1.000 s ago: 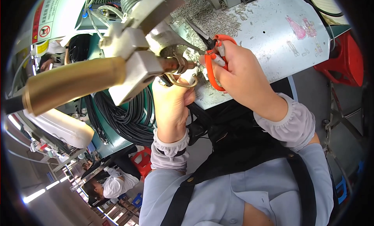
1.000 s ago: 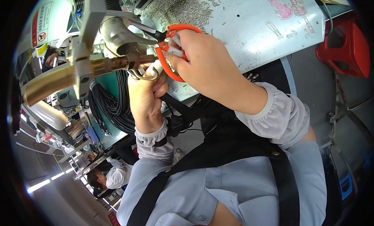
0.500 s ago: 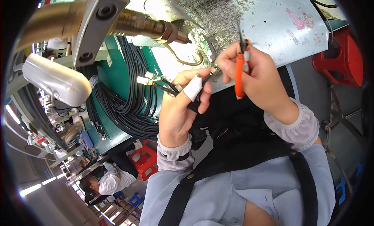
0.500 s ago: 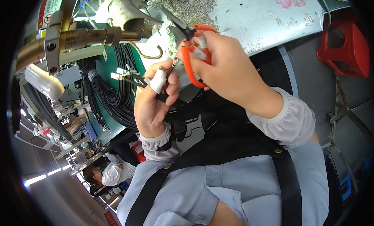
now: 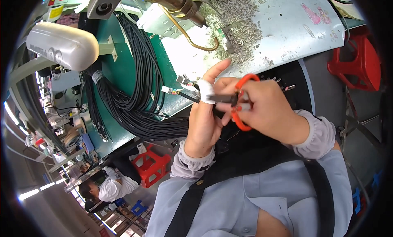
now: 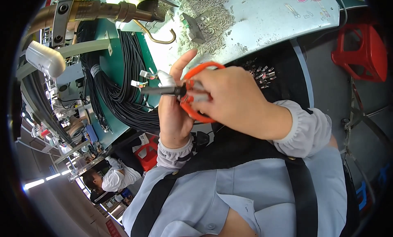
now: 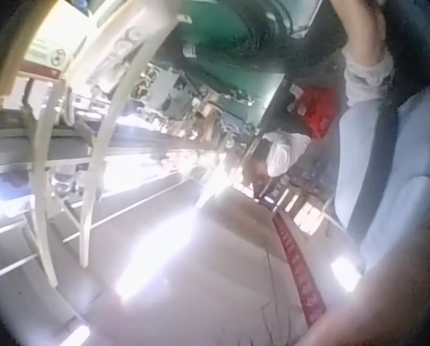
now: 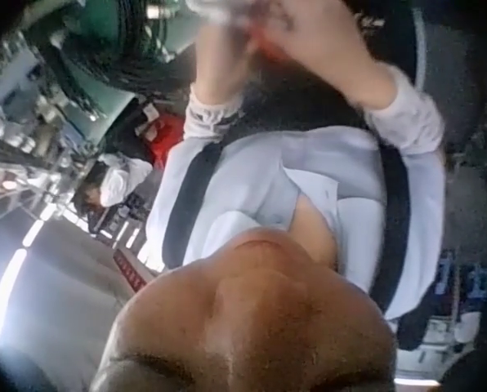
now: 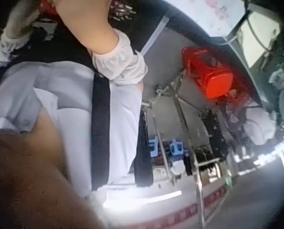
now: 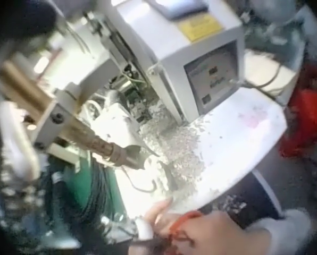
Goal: The person uses shears to trim the ends of wires on a bundle of cables, then sets it aside and picks up another bundle to repeat the process.
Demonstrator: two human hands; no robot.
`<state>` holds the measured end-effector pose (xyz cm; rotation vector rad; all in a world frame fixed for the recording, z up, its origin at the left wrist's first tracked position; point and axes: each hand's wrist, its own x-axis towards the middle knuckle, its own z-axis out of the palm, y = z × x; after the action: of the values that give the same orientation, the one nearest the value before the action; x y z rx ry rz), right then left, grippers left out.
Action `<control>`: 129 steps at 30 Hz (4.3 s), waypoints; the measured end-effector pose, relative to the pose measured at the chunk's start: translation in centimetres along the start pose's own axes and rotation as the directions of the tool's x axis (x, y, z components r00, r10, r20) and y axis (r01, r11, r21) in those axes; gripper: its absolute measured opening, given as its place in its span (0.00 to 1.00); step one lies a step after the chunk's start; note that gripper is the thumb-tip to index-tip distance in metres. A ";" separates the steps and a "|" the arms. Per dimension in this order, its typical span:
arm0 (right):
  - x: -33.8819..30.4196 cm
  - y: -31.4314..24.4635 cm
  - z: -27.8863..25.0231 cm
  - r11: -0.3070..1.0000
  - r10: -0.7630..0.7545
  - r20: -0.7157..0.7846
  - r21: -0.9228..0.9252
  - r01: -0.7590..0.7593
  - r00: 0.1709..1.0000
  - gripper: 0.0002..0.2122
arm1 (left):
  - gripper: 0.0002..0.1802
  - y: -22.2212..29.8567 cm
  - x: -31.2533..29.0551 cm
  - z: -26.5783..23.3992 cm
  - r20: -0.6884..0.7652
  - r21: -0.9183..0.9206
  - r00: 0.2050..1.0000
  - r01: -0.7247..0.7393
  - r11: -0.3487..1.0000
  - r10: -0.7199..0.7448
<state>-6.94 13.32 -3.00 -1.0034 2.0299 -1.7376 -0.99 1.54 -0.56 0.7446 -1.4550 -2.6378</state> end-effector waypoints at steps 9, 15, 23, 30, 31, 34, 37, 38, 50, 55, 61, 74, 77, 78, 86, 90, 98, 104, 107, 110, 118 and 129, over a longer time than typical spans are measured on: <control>2.5 0.6 -3.1 0.758 0.271 0.118 0.586 -0.287 0.955 0.06 | 0.13 -0.3 -0.2 -3.1 0.302 0.229 0.948 0.027 0.973 -0.098; 2.2 1.4 -1.4 0.847 0.233 0.021 0.486 -0.214 0.972 0.04 | 0.11 -0.5 -0.9 -0.7 0.141 0.434 0.986 -0.139 0.890 0.085; 2.2 2.5 -2.4 0.798 -0.497 0.034 -0.376 0.472 0.867 0.11 | 0.17 1.9 0.0 -2.5 0.210 -0.056 0.967 0.159 0.986 -0.144; 2.6 3.0 -3.4 0.762 -0.584 0.090 -0.282 0.583 0.807 0.09 | 0.12 2.5 -0.5 -2.2 0.043 0.302 0.984 0.151 0.941 -0.171; 2.5 3.0 -3.5 0.763 -0.583 0.090 -0.281 0.582 0.808 0.09 | 0.12 2.1 -0.5 -2.3 0.042 0.302 0.984 0.152 0.941 -0.172; 2.1 3.0 -3.6 0.904 -0.335 0.167 -0.222 0.366 0.927 0.08 | 0.08 0.1 -0.2 -2.3 0.153 0.762 0.931 -0.324 0.560 0.331; 1.9 2.8 -3.3 0.908 -0.314 0.149 -0.241 0.342 0.938 0.07 | 0.07 -0.1 -0.6 -1.6 0.055 0.682 0.957 -0.244 0.689 0.284; 1.8 2.8 -3.3 0.910 -0.304 0.139 -0.252 0.330 0.943 0.07 | 0.07 0.0 -0.6 -1.3 0.009 0.634 0.967 -0.203 0.746 0.256; 0.7 2.3 -0.8 0.950 -0.228 -0.146 -0.250 0.188 0.963 0.05 | 0.08 -1.3 0.0 -0.2 -0.074 0.487 0.917 -0.309 0.817 0.391; 0.3 2.3 -1.0 0.983 0.153 -0.035 0.112 -0.148 0.988 0.05 | 0.08 -0.7 -0.1 -0.2 -0.150 0.398 0.951 -0.192 0.897 0.270; 0.1 0.9 -2.7 0.988 0.149 0.050 -0.041 -0.147 0.988 0.11 | 0.07 -0.3 -0.5 -0.5 -0.155 0.337 0.943 -0.228 0.913 0.293; -0.2 1.6 -1.6 0.951 0.309 0.233 -0.110 -0.290 0.922 0.16 | 0.06 0.7 0.4 -1.0 -0.156 0.357 0.976 -0.085 0.930 0.149; 0.1 1.2 -1.9 0.828 0.443 0.199 0.284 -0.484 0.874 0.14 | 0.05 1.4 2.6 -1.7 -0.075 0.179 0.993 -0.073 0.981 0.088; 0.2 1.2 -1.9 0.700 0.505 0.210 0.468 -0.540 0.837 0.13 | 0.05 1.5 3.4 -1.9 -0.037 0.088 0.997 -0.059 0.994 0.063; 5.9 1.9 -1.8 0.916 0.345 -0.191 0.280 -0.286 0.919 0.08 | 0.05 2.8 6.7 -1.9 -0.018 0.072 1.000 -0.015 0.997 0.016; 7.3 2.1 -2.3 0.882 0.384 0.011 0.292 -0.370 0.923 0.08 | 0.05 3.2 7.1 -2.4 -0.034 0.053 0.999 0.020 0.998 -0.018; 7.2 3.4 -1.7 0.934 0.329 -0.051 0.165 -0.317 0.943 0.07 | 0.05 3.3 7.0 -2.5 -0.037 0.116 0.999 -0.011 0.993 0.015; 7.2 3.4 -1.7 0.939 0.317 -0.065 0.159 -0.303 0.946 0.07 | 0.05 3.3 6.8 -2.1 -0.061 0.118 0.998 -0.023 0.993 0.030; 7.1 3.3 -1.6 0.949 0.295 -0.109 0.150 -0.277 0.949 0.06 | 0.06 3.5 6.7 -1.7 -0.055 0.126 0.998 -0.008 0.992 0.015; 6.9 3.1 -1.7 0.939 0.286 -0.100 0.229 -0.258 0.953 0.06 | 0.07 3.6 6.4 -1.8 -0.050 0.176 0.999 0.017 0.984 -0.008; 3.9 1.0 -2.8 0.743 0.372 0.075 0.574 -0.344 0.925 0.07 | 0.10 2.0 2.3 -0.4 -0.094 0.184 0.995 -0.016 0.983 0.034; 2.4 -0.7 -2.5 0.508 0.391 0.282 0.728 -0.461 0.876 0.08 | 0.09 1.6 0.1 -0.2 -0.088 0.225 0.982 -0.144 0.964 0.168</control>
<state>-10.01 13.55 -1.21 -0.2260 1.0640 -1.9201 -1.28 0.53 0.60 0.7392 -1.7144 -2.3121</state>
